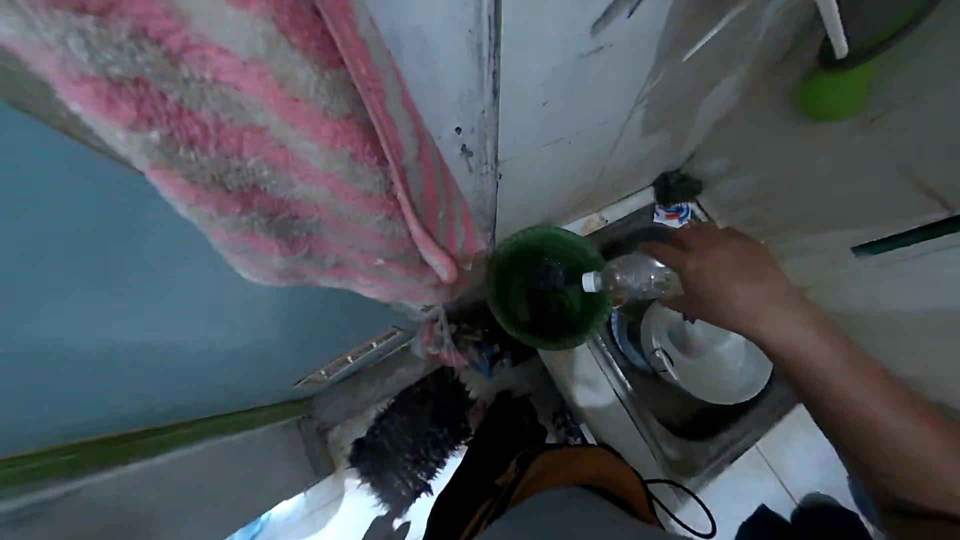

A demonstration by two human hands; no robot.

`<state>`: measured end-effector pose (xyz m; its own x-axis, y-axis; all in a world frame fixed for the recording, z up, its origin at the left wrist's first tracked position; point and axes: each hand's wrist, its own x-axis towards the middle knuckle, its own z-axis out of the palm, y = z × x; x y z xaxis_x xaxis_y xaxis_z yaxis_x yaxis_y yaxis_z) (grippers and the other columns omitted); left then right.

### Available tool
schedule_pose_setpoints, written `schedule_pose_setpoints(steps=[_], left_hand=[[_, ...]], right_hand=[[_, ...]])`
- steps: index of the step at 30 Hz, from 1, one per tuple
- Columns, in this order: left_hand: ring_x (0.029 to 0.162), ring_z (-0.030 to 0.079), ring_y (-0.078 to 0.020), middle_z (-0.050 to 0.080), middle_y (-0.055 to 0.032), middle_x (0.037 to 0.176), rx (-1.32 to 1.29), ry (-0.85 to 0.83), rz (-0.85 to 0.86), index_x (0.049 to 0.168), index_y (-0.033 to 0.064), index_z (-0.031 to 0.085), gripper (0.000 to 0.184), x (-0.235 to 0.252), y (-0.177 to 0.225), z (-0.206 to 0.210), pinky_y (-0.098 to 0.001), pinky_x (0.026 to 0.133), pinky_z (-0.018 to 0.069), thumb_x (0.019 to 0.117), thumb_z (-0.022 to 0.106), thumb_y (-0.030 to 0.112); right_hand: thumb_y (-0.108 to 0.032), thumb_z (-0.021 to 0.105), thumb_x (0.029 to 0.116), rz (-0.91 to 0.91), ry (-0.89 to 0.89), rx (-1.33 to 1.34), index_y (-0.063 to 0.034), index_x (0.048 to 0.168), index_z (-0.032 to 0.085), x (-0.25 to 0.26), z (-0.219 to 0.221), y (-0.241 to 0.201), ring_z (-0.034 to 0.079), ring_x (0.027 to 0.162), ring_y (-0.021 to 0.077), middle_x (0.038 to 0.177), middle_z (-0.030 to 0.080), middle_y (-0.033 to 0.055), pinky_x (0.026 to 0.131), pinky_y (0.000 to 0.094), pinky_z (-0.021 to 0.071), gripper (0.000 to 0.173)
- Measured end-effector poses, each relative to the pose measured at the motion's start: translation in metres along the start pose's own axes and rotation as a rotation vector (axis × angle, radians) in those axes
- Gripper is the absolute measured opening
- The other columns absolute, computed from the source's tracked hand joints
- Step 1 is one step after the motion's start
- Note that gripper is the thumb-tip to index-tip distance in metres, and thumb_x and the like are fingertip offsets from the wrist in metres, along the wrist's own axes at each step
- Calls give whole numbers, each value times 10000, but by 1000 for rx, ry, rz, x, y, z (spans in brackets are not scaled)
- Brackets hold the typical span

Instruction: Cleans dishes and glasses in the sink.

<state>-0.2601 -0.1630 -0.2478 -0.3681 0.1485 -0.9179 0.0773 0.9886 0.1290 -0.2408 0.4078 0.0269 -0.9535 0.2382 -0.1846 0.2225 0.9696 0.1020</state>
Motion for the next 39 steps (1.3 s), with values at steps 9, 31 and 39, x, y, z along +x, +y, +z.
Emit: schedule_pose_setpoints(steps=[9, 31, 39], left_hand=[[1409, 462, -397, 485, -245, 1506, -106, 104, 232, 1467, 41, 522, 476, 12, 92, -50, -561, 1172, 353, 1065, 540, 297], [1351, 511, -424, 542, -280, 1428, 51, -13, 139, 1441, 0, 522, 435, 80, 37, -182, -566, 1128, 391, 1079, 507, 241], [1315, 541, -430, 580, -274, 1383, 97, 3, 183, 1420, 9, 553, 421, 102, 56, -194, -575, 1109, 411, 1073, 530, 246]], right_hand=[[68, 730, 854, -179, 108, -225, -47, 1160, 723, -1, -10, -41, 672, 999, 415, 1047, 699, 199, 847, 564, 530, 327], [115, 715, 837, 3, 23, -209, -12, 994, 728, 11, -14, -67, 694, 931, 382, 940, 702, 185, 814, 540, 542, 202], [-179, 969, 687, 453, 29, 361, -168, 1254, 741, -15, 31, 12, 525, 1232, 510, 1219, 701, 183, 1006, 781, 320, 611]])
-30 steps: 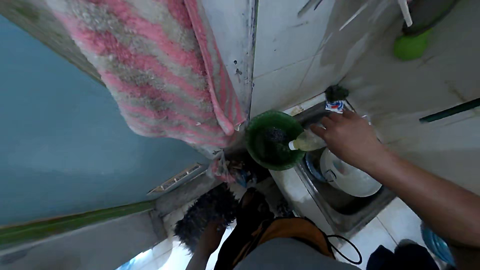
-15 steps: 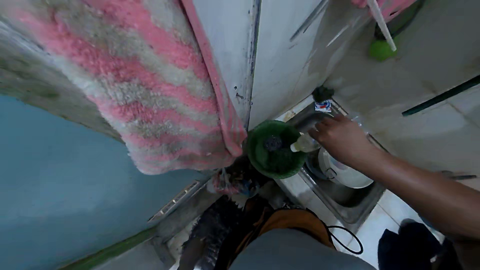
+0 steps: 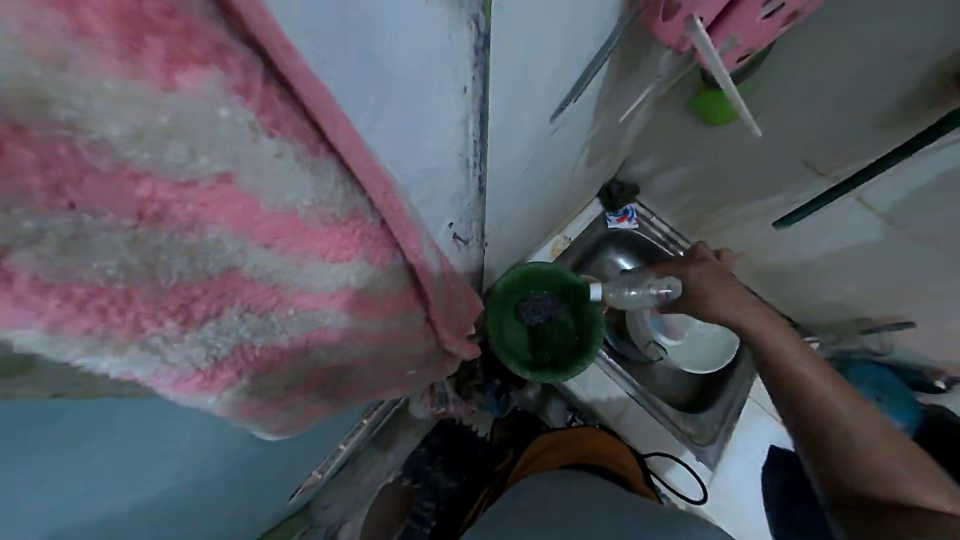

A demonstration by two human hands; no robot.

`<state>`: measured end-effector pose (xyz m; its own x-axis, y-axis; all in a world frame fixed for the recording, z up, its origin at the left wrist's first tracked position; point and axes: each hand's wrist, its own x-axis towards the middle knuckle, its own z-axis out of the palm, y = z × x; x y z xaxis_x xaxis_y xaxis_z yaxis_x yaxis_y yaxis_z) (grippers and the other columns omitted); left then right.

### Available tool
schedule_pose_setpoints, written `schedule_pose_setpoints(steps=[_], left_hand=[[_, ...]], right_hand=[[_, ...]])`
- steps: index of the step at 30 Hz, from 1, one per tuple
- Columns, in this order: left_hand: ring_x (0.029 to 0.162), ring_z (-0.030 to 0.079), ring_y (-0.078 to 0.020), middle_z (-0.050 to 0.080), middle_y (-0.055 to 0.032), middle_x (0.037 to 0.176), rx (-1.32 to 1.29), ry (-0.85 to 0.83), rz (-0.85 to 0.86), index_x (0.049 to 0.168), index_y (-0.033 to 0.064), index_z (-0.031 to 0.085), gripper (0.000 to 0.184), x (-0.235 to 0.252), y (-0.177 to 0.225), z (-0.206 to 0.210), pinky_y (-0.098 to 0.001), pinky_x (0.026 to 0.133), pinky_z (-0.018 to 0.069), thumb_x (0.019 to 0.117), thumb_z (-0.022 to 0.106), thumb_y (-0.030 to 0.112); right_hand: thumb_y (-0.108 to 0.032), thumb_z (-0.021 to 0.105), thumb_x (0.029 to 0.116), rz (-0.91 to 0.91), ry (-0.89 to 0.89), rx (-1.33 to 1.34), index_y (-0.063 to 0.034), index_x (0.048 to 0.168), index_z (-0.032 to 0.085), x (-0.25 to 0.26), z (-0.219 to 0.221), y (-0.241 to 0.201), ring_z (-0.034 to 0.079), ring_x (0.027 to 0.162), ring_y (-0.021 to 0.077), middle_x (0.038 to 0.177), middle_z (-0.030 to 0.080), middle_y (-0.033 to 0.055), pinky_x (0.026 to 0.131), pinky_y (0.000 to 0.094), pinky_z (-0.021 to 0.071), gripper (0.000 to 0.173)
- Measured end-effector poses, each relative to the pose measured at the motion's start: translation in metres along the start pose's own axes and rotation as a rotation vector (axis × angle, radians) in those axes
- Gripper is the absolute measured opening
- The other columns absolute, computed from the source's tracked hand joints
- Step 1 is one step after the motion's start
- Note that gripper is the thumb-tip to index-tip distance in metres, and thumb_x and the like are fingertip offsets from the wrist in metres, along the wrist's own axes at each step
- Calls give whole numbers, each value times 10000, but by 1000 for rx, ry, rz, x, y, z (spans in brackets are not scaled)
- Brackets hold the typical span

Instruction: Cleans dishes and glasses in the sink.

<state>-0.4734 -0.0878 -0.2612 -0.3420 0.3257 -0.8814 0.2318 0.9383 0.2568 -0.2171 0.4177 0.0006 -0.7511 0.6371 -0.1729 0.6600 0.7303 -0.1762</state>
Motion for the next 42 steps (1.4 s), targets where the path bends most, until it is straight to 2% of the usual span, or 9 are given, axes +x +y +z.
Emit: schedule_pose_setpoints(steps=[8, 14, 17, 21, 24, 27, 32, 36, 42], left_hand=[[1315, 547, -408, 570, -261, 1409, -56, 31, 134, 1437, 6, 532, 437, -29, 47, -11, -564, 1119, 395, 1073, 527, 247], [1296, 572, -380, 560, -239, 1430, -157, 84, 270, 1418, 11, 566, 413, -69, 79, -12, -525, 1115, 435, 1049, 574, 198], [1232, 618, -322, 622, -205, 1354, -229, 124, 453, 1342, 8, 631, 367, -103, 122, -22, -501, 1066, 481, 1036, 587, 204], [1190, 641, -279, 670, -152, 1282, -87, 452, 936, 1252, 45, 692, 307, -120, 226, -49, -481, 1022, 518, 1027, 521, 164], [1367, 524, -313, 554, -134, 1478, 193, 350, 997, 1375, 88, 634, 357, -96, 306, -68, -514, 1133, 421, 1084, 438, 155], [1473, 390, -323, 429, -120, 1590, 456, 225, 871, 1465, 83, 548, 395, -56, 358, -68, -500, 1201, 327, 1100, 416, 159], [1413, 462, -359, 473, -151, 1543, 400, 349, 878, 1372, 36, 622, 358, -29, 368, -64, -531, 1152, 398, 1031, 513, 15], [1419, 443, -399, 448, -165, 1565, 459, 396, 893, 1395, 65, 620, 391, -31, 366, -54, -568, 1142, 392, 1029, 503, -3], [1399, 464, -421, 429, -224, 1557, 484, 422, 860, 1390, 37, 617, 377, -37, 369, -50, -565, 1143, 395, 1041, 478, 10]], right_hand=[[-155, 884, 794, 329, 446, 848, -15, 1582, 258, 127, 48, 26, 540, 1315, 388, 1464, 491, 286, 1081, 525, 483, 1016], [-94, 866, 794, 330, 478, 845, -1, 1540, 341, 207, 93, 38, 556, 1286, 410, 1416, 530, 293, 1063, 530, 489, 917], [-125, 877, 781, 416, 516, 864, -13, 1600, 253, 179, 86, 24, 419, 1411, 441, 1535, 392, 310, 1156, 532, 399, 1036], [-144, 617, 1019, 63, 213, 631, -1, 1211, 679, 45, 83, -65, 667, 1076, 343, 1193, 670, 219, 950, 523, 556, 247], [-284, 680, 991, -112, -341, 431, -137, 1387, 650, 7, 125, -102, 565, 1282, 393, 1403, 569, 224, 1085, 578, 452, 424], [-184, 736, 920, -31, -384, 357, -31, 1397, 607, 13, 142, -115, 499, 1358, 433, 1521, 467, 253, 1107, 593, 429, 517], [-61, 617, 984, 22, -444, 390, -107, 1519, 500, 21, 140, -113, 344, 1438, 517, 1624, 287, 278, 1102, 689, 363, 549], [-200, 550, 1041, 36, -453, 372, 2, 1369, 604, 14, 128, -107, 578, 1265, 443, 1358, 610, 264, 1021, 653, 447, 389], [-125, 627, 1013, -94, -371, 470, -35, 1432, 572, 5, 131, -83, 490, 1365, 454, 1512, 477, 263, 1104, 636, 404, 432]])
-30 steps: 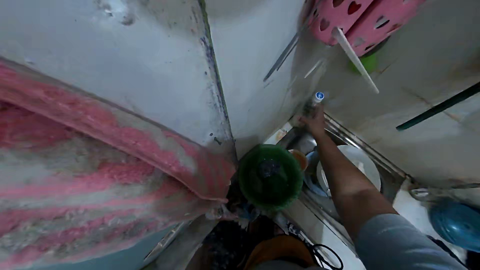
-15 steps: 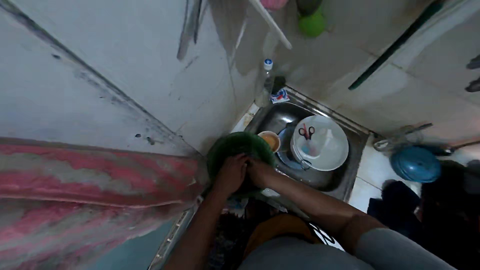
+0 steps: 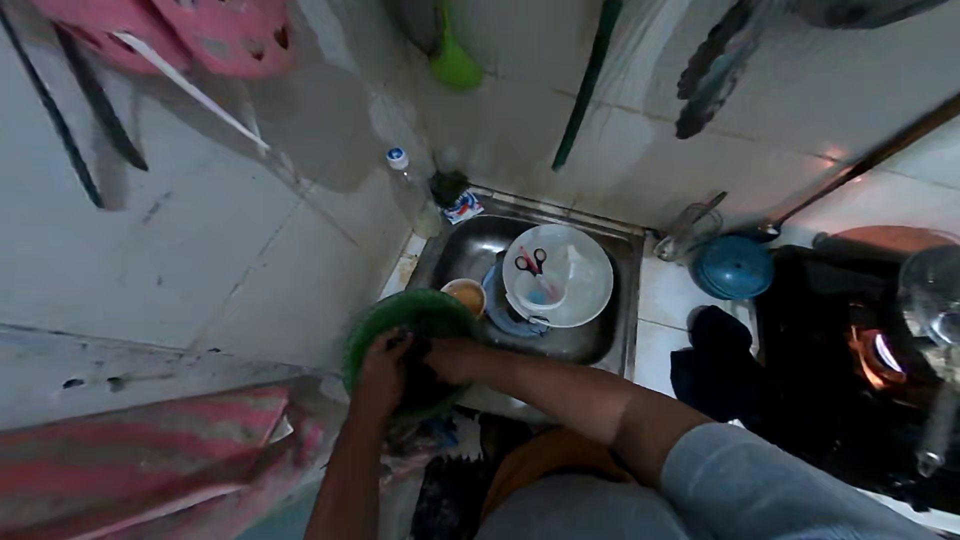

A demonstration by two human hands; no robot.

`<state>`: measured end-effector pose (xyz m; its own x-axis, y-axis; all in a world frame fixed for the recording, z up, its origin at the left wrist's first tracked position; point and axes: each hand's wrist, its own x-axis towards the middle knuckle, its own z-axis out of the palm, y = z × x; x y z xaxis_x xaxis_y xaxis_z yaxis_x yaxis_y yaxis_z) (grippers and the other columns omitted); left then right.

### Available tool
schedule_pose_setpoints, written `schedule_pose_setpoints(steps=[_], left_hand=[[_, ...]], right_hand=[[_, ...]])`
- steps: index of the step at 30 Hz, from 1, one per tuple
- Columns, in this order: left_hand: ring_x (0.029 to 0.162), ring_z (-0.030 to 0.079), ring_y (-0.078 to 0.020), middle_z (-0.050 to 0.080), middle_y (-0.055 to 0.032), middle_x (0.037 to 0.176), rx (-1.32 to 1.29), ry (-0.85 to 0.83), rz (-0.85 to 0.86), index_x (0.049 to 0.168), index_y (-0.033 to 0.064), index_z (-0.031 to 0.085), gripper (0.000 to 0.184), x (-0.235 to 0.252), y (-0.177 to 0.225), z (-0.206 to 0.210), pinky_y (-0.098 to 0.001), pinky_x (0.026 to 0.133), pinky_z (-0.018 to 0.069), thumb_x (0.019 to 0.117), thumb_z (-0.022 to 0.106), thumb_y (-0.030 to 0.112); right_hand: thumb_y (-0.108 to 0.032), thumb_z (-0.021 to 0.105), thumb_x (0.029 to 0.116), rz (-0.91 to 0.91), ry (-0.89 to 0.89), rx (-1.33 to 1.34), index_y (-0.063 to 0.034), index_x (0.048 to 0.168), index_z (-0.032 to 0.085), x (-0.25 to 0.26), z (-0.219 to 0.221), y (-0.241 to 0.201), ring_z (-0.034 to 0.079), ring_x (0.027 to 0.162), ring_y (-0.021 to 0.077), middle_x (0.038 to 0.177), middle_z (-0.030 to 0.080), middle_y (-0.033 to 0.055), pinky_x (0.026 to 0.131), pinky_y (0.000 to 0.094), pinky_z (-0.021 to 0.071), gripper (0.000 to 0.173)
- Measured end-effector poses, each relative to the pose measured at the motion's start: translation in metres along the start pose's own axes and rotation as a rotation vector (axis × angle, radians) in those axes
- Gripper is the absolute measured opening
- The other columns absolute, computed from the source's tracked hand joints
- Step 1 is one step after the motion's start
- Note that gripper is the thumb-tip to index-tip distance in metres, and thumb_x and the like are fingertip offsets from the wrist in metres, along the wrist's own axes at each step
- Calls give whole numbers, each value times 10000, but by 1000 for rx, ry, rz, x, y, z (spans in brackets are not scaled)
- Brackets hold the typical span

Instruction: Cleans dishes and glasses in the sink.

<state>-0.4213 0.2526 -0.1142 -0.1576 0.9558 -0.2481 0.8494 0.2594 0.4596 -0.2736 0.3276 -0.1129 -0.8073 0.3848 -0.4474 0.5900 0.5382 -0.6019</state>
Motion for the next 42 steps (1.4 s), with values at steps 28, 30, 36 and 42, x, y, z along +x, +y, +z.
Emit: schedule_pose_setpoints(steps=[28, 30, 36, 42], left_hand=[[1354, 449, -537, 448, -310, 1503, -36, 595, 224, 1264, -5, 672, 360, -8, 86, 19, -651, 1088, 385, 971, 561, 172], [1358, 464, -494, 481, -283, 1485, -111, 490, 286, 1282, 11, 671, 369, 0, 118, 30, -631, 1093, 397, 968, 602, 191], [1511, 301, -339, 175, -164, 1690, -634, -198, 295, 1631, 170, 265, 1041, 52, 209, 89, -557, 1169, 367, 806, 870, 364], [909, 677, -288, 626, -187, 1168, -1514, -402, -369, 1451, 129, 448, 439, 44, 231, 89, -416, 768, 594, 1044, 554, 256]], right_hand=[[-234, 627, 1010, 1031, 970, 13, -10, 1281, 652, -248, -139, 256, 617, 1172, 503, 1356, 600, 268, 899, 716, 488, 353], [-235, 647, 998, 932, 925, 7, -8, 1221, 684, -250, -146, 233, 624, 1149, 507, 1268, 644, 276, 907, 729, 479, 321], [-238, 706, 973, 541, 479, 492, -11, 1186, 687, -215, -161, 193, 660, 918, 316, 1054, 686, 210, 819, 545, 545, 311], [-278, 520, 1068, 478, 460, 924, -51, 1230, 655, -158, -143, 202, 629, 717, 133, 992, 689, 85, 585, 295, 527, 310]])
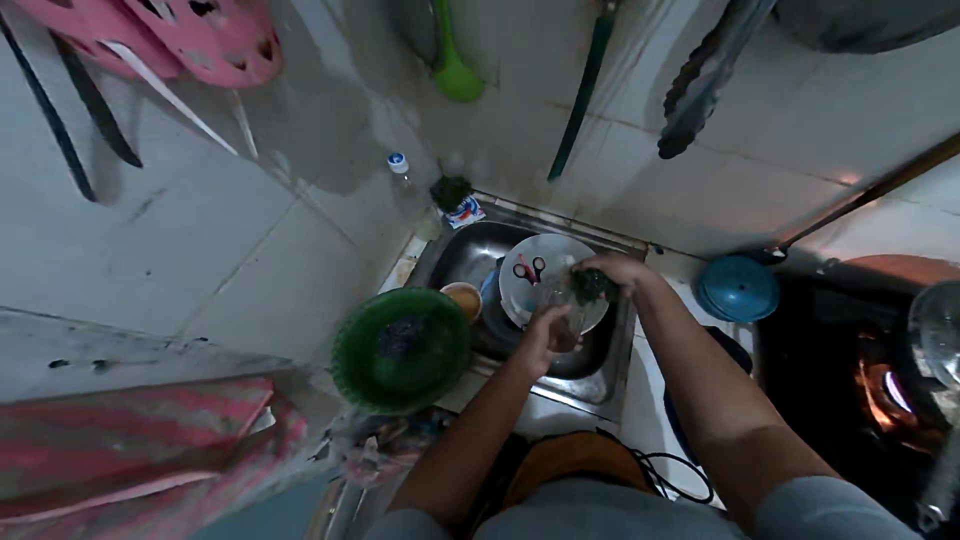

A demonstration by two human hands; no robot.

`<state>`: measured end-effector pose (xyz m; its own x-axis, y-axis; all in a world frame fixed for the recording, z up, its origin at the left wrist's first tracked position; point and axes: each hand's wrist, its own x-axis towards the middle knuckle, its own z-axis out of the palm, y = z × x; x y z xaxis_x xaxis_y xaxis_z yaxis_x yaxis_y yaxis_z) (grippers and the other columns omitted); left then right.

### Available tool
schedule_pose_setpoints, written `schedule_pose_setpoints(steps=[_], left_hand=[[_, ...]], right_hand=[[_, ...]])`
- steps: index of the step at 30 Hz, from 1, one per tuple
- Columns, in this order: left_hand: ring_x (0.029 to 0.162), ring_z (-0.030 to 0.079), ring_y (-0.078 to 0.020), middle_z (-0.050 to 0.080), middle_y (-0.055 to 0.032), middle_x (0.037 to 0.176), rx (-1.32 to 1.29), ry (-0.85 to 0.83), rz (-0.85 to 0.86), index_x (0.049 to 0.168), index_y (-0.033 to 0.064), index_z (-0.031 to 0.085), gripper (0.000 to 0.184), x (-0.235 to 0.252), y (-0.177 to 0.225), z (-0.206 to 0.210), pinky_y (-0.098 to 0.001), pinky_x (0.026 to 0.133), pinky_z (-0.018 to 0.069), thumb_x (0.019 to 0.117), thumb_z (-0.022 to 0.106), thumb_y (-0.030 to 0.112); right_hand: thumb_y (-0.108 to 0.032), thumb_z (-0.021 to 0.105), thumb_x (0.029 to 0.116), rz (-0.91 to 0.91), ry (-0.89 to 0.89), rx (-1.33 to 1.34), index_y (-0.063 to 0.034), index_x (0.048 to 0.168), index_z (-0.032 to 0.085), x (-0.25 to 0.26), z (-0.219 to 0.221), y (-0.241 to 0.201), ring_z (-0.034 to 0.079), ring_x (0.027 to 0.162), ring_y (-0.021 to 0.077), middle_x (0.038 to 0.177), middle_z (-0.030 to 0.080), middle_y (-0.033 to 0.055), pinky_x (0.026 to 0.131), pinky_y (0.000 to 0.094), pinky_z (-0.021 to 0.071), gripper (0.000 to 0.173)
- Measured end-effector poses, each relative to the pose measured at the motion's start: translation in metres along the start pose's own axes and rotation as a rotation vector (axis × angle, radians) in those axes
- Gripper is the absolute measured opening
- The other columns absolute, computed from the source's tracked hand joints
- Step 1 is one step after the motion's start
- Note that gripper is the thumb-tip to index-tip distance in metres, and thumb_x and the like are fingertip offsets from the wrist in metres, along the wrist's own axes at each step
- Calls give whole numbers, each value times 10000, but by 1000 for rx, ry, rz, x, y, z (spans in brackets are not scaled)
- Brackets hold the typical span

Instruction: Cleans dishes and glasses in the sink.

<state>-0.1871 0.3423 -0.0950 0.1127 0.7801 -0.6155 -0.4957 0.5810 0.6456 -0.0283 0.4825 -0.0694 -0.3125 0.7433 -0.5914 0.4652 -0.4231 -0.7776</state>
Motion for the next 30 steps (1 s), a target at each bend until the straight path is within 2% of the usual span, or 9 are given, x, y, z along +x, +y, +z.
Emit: schedule_pose_setpoints(steps=[3, 7, 13, 17, 19, 22, 26, 28, 30], left_hand=[[807, 673, -269, 639, -180, 1030, -217, 92, -179, 1281, 44, 540, 407, -8, 10, 2, -372, 716, 598, 1033, 546, 367], [1061, 634, -280, 607, -151, 1249, -247, 137, -100, 1405, 118, 511, 562, -5, 1, -8, -429, 882, 556, 1037, 476, 541], [886, 673, -252, 653, -166, 1076, -224, 116, -6, 1366, 74, 510, 541, -11, 4, -5, -363, 760, 582, 1067, 409, 513], [860, 677, -163, 677, -64, 974, -343, 73, 145, 1225, 123, 577, 466, -6, 13, -11, -332, 741, 586, 1091, 325, 491], [783, 635, -139, 630, -43, 879, -360, 107, 102, 1129, 121, 549, 481, -9, 12, -16, -316, 683, 554, 1107, 220, 472], [777, 665, -226, 649, -122, 919, -243, 72, 49, 1217, 68, 544, 400, -8, 11, -15, -371, 688, 584, 1106, 345, 397], [914, 697, -301, 661, -197, 1110, -213, -12, 35, 1378, 41, 480, 452, -13, -3, -4, -410, 761, 604, 1108, 363, 384], [905, 681, -273, 650, -184, 1116, -195, 39, 99, 1398, 54, 480, 479, -11, -6, 3, -398, 758, 593, 1108, 346, 411], [925, 650, -228, 632, -147, 1115, -215, 77, 178, 1398, 75, 486, 510, -8, -5, 1, -385, 783, 568, 1114, 280, 446]], right_hand=[[-252, 478, 1094, -104, 193, 143, -59, 1303, 640, 0, 30, -1, 659, 950, 205, 1175, 681, 135, 804, 393, 554, 327], [-304, 688, 991, -374, 324, -285, 8, 1199, 676, -29, 95, 14, 635, 1085, 394, 1163, 646, 246, 942, 601, 519, 375], [-264, 605, 1029, -375, 459, -277, 33, 1215, 701, -15, 75, 9, 615, 1195, 424, 1239, 663, 264, 1032, 621, 458, 363], [-172, 762, 905, -794, 425, -175, 40, 1062, 713, -35, 120, 20, 574, 1287, 316, 1357, 612, 189, 1092, 511, 483, 269], [-235, 806, 863, -881, 364, -253, -11, 1020, 747, -46, 137, 24, 510, 1392, 335, 1458, 578, 164, 1198, 599, 325, 280], [-247, 797, 884, -745, 438, -161, 29, 1131, 716, -23, 106, 6, 542, 1345, 336, 1408, 605, 199, 1148, 558, 385, 380], [-318, 622, 1027, -427, 507, -120, 3, 1133, 727, -4, 69, -25, 700, 915, 315, 1000, 719, 203, 854, 540, 555, 354], [-290, 556, 1044, -430, 546, -235, 3, 1099, 731, -8, 79, -29, 694, 948, 360, 987, 716, 219, 867, 581, 534, 345], [-277, 571, 1041, -555, 506, -385, 11, 1194, 713, -29, 103, -19, 597, 1255, 410, 1271, 661, 250, 1078, 599, 453, 356]])
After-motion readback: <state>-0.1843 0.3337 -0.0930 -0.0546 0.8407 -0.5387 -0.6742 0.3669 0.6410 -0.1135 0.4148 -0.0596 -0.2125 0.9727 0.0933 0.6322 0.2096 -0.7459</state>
